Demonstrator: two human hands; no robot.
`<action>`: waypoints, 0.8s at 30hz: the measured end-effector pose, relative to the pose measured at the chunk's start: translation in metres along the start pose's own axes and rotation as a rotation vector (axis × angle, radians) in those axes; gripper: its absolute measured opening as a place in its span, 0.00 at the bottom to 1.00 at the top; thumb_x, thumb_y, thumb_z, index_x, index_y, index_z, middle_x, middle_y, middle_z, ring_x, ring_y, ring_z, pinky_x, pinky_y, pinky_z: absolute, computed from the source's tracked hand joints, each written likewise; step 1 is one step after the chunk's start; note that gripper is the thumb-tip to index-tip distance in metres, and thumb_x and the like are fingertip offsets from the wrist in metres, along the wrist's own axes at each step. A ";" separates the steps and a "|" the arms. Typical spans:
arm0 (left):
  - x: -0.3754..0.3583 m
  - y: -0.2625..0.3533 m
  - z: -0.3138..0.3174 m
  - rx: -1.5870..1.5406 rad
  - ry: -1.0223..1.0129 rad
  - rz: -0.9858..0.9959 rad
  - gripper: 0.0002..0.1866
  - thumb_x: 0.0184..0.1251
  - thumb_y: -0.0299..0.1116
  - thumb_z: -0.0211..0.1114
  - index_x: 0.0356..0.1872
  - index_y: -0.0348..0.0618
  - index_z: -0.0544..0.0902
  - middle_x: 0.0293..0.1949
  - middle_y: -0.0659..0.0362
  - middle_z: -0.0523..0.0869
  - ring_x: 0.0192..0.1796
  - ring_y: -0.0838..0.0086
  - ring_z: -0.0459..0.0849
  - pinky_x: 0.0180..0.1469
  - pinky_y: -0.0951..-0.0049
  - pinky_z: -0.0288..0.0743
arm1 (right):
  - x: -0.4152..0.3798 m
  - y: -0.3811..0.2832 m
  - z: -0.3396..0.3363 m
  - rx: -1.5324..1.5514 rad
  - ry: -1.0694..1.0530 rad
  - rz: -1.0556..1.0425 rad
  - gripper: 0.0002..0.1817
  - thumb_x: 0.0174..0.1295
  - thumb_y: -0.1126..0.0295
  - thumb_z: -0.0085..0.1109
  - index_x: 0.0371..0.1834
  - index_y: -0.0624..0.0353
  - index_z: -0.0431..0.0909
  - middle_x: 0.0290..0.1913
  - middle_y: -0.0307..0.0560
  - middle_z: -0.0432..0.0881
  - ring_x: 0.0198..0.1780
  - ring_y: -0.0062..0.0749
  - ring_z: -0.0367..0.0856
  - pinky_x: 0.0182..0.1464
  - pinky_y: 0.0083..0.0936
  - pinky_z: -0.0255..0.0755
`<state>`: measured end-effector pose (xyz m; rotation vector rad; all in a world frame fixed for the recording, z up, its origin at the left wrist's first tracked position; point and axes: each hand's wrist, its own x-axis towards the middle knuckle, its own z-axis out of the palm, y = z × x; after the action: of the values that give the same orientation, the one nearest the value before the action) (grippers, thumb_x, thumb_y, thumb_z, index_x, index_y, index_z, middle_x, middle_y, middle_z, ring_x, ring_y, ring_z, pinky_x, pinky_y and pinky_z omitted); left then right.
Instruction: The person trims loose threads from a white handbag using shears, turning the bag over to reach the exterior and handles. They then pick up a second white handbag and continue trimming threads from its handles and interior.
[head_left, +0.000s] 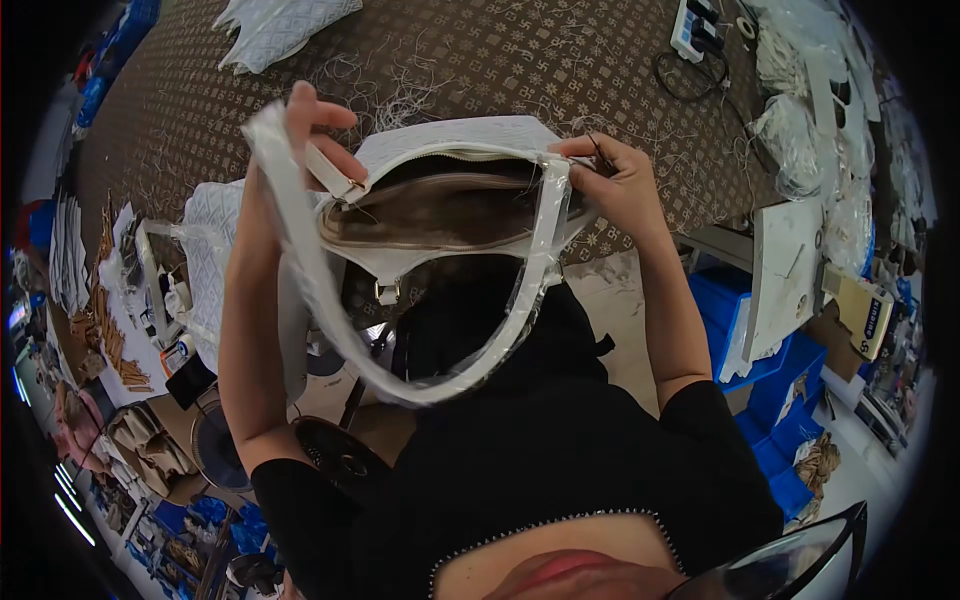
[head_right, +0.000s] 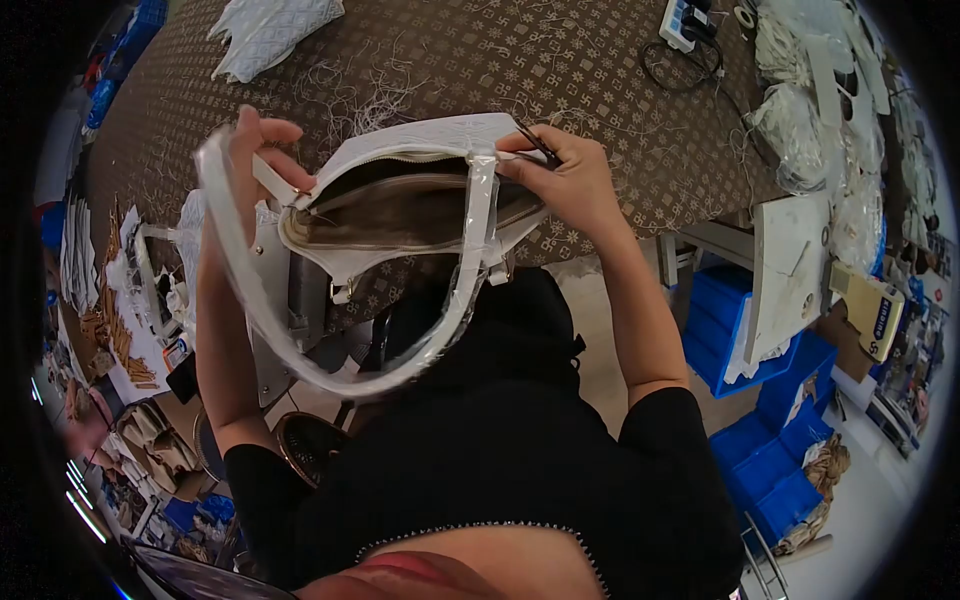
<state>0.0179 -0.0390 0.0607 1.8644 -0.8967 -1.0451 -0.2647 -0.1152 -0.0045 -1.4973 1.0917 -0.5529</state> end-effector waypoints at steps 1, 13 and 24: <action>0.014 -0.004 -0.008 -0.108 -0.091 -0.082 0.31 0.65 0.58 0.45 0.44 0.34 0.75 0.20 0.57 0.81 0.25 0.73 0.81 0.31 0.76 0.72 | 0.001 -0.001 0.001 0.021 0.009 0.014 0.10 0.51 0.76 0.61 0.38 0.62 0.80 0.31 0.36 0.81 0.33 0.14 0.76 0.37 0.14 0.71; 0.062 -0.070 -0.012 -0.807 -0.184 -0.356 0.28 0.60 0.43 0.62 0.56 0.37 0.65 0.42 0.51 0.81 0.38 0.69 0.83 0.35 0.76 0.78 | 0.005 -0.006 0.000 -0.010 0.046 0.042 0.11 0.49 0.74 0.66 0.36 0.62 0.80 0.30 0.34 0.80 0.34 0.12 0.74 0.38 0.13 0.69; -0.064 -0.069 -0.032 0.047 0.089 0.231 0.05 0.58 0.27 0.60 0.32 0.36 0.80 0.34 0.58 0.83 0.40 0.74 0.79 0.42 0.76 0.70 | 0.006 -0.011 0.001 0.068 0.036 0.064 0.08 0.50 0.78 0.63 0.35 0.63 0.79 0.29 0.32 0.78 0.30 0.11 0.71 0.32 0.10 0.65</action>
<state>0.0342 0.0548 0.0312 1.7809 -1.0637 -0.8006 -0.2570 -0.1210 0.0045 -1.3930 1.1337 -0.5684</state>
